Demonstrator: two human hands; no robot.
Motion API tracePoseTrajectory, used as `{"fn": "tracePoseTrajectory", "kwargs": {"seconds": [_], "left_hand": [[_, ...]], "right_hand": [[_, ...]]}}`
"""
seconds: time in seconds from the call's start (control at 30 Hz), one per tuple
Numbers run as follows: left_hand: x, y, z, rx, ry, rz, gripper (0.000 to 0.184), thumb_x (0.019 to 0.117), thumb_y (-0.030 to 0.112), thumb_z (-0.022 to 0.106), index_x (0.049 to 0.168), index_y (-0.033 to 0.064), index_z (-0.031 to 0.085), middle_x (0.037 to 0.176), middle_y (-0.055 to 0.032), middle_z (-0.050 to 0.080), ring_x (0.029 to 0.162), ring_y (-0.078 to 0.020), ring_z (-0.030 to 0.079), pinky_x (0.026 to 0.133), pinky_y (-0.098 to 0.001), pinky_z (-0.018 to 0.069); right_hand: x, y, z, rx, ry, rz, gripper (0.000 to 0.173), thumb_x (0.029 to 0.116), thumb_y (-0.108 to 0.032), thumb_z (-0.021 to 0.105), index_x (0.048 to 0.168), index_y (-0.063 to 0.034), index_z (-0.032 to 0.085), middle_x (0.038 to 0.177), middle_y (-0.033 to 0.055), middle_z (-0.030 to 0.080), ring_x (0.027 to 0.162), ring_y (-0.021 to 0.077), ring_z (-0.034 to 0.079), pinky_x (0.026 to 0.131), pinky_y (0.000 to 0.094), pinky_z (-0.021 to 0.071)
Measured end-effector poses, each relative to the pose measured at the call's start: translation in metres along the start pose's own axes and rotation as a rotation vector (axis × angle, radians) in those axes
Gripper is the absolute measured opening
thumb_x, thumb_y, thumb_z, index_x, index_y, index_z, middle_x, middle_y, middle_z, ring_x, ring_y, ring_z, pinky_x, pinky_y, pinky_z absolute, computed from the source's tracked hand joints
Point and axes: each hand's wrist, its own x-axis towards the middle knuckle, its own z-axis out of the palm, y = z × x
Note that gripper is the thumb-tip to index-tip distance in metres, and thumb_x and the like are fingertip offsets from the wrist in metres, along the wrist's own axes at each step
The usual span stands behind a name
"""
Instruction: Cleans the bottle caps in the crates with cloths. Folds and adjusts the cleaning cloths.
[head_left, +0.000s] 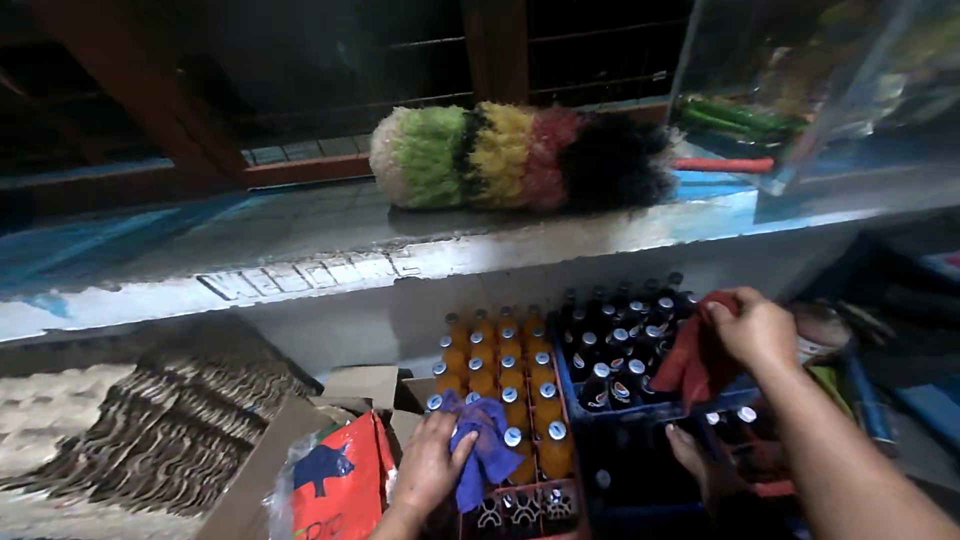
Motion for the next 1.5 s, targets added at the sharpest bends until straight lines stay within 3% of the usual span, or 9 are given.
{"fn": "tracePoseTrajectory", "kwargs": {"seconds": [0.07,0.2,0.37,0.57,0.83,1.07,1.33,1.4,1.5], "left_hand": [[0.0,0.0,0.0,0.008,-0.008,-0.006,0.049,0.0978,0.037,0.062,0.123,-0.0046,0.068,0.125,-0.0277,0.065,0.122,-0.05,0.058,0.104,-0.0642,0.0435],[0.0,-0.001,0.0,0.015,-0.008,-0.002,0.049,0.0973,0.037,0.062,0.122,-0.0053,0.068,0.125,-0.028,0.065,0.123,-0.0502,0.057,0.105,-0.0638,0.0428],[0.0,-0.003,0.001,0.013,-0.004,0.0,0.051,0.0968,0.039,0.061,0.122,-0.0042,0.068,0.124,-0.0269,0.066,0.122,-0.0497,0.058,0.104,-0.0633,0.0439],[0.0,-0.003,0.001,0.016,-0.011,-0.001,0.051,0.0966,0.039,0.062,0.122,-0.0042,0.068,0.125,-0.0274,0.066,0.123,-0.0505,0.057,0.104,-0.0645,0.043],[-0.001,-0.005,0.003,0.015,0.009,0.003,0.051,0.0962,0.039,0.062,0.122,-0.0045,0.068,0.125,-0.0279,0.065,0.123,-0.0512,0.057,0.104,-0.0648,0.043],[-0.001,-0.005,0.003,0.018,0.046,0.046,0.049,0.0957,0.037,0.062,0.119,-0.0061,0.07,0.121,-0.0289,0.067,0.119,-0.0522,0.059,0.102,-0.0661,0.0442],[-0.001,-0.007,0.007,0.011,0.06,0.066,0.052,0.0944,0.039,0.061,0.116,-0.0069,0.07,0.119,-0.0298,0.067,0.117,-0.0531,0.06,0.099,-0.0679,0.0455],[-0.002,-0.006,0.006,0.004,0.056,0.072,0.051,0.0943,0.038,0.062,0.115,-0.0081,0.07,0.118,-0.0305,0.067,0.117,-0.0536,0.06,0.1,-0.0677,0.0448],[-0.002,-0.007,0.006,0.0,0.057,0.082,0.051,0.0941,0.037,0.062,0.116,-0.0086,0.069,0.118,-0.0309,0.067,0.117,-0.0541,0.06,0.1,-0.0676,0.0447]], "right_hand": [[0.003,0.012,0.01,0.027,0.014,0.002,0.034,0.1042,-0.017,0.059,0.131,0.0035,0.061,0.127,0.035,0.061,0.122,0.0536,0.057,0.101,0.0707,0.0415],[0.005,0.038,0.045,0.007,-0.236,0.062,0.041,0.1042,-0.022,0.06,0.137,0.0019,0.059,0.137,0.031,0.058,0.131,0.0474,0.053,0.11,0.0623,0.0388],[-0.001,0.059,0.087,0.152,-0.441,0.189,0.046,0.1041,-0.029,0.061,0.142,-0.0027,0.058,0.14,0.0263,0.058,0.135,0.0398,0.052,0.114,0.0562,0.0379],[0.001,0.055,0.093,0.224,-0.395,0.301,0.043,0.106,-0.03,0.058,0.132,0.0042,0.061,0.134,0.0286,0.06,0.128,0.0399,0.055,0.11,0.0561,0.0399],[-0.005,0.065,0.092,0.43,-0.466,0.316,0.044,0.1023,-0.019,0.064,0.14,0.0016,0.054,0.135,0.0256,0.058,0.123,0.0331,0.058,0.105,0.0487,0.0457],[-0.002,0.039,0.066,0.068,-0.348,0.234,0.041,0.1074,-0.026,0.054,0.133,0.006,0.06,0.135,0.0301,0.059,0.132,0.0422,0.054,0.112,0.0564,0.0393],[0.021,0.057,-0.038,-0.133,-0.102,0.249,0.045,0.1068,-0.032,0.055,0.132,0.0043,0.061,0.134,0.035,0.058,0.131,0.0514,0.052,0.107,0.0681,0.0375],[0.021,0.057,-0.036,-0.116,-0.06,0.239,0.043,0.1067,-0.03,0.055,0.132,0.0042,0.061,0.132,0.0359,0.058,0.129,0.0524,0.053,0.107,0.0695,0.0372],[0.028,0.066,-0.006,-0.079,-0.149,0.213,0.043,0.1061,-0.029,0.057,0.133,0.0043,0.061,0.132,0.0343,0.059,0.129,0.0499,0.054,0.108,0.0662,0.0387]]}}
